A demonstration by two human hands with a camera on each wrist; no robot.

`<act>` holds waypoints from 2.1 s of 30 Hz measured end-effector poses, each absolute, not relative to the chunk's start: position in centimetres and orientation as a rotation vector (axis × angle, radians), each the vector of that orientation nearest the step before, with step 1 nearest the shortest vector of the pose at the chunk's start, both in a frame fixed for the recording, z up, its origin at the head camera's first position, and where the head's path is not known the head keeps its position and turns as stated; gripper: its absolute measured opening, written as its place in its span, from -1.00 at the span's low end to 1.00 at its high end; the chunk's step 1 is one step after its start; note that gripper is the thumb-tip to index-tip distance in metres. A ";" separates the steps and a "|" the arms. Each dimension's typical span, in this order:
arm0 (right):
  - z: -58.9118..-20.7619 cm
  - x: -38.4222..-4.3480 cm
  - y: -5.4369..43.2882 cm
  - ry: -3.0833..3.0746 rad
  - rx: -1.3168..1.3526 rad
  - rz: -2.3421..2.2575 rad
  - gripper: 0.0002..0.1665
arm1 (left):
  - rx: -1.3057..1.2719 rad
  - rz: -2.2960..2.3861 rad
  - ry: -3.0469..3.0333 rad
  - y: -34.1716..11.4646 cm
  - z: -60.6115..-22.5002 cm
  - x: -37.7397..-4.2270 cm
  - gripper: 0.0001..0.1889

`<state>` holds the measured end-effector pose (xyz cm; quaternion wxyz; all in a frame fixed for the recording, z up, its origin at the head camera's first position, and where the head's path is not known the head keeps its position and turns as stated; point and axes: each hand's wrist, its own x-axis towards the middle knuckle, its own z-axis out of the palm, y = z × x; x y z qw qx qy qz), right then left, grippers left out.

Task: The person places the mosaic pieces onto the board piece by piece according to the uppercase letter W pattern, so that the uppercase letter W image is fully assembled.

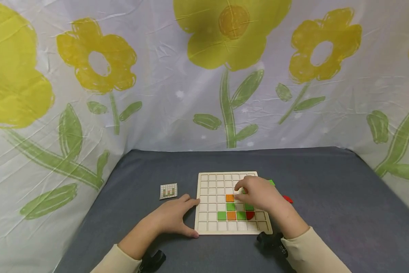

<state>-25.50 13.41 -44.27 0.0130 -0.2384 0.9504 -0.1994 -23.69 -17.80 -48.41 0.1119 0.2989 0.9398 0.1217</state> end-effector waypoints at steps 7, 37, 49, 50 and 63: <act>-44.2 -27.1 17.8 2.991 -0.575 -0.677 -0.72 | 0.872 0.364 2.760 -17.8 -48.6 -23.7 0.10; -47.3 -29.6 24.0 2.957 -0.196 -0.573 -0.57 | 0.885 0.371 2.761 -17.9 -48.7 -23.9 0.12; -47.2 -29.5 24.2 2.977 -0.161 -0.552 -0.59 | 0.885 0.380 2.753 -17.9 -48.6 -23.8 0.12; -47.2 -29.5 24.3 2.977 -0.161 -0.554 -0.60 | 0.884 0.382 2.750 -17.9 -48.6 -23.8 0.12; -46.6 -29.4 24.8 2.976 -0.132 -0.564 -0.61 | 0.892 0.365 2.761 -17.8 -48.4 -23.8 0.10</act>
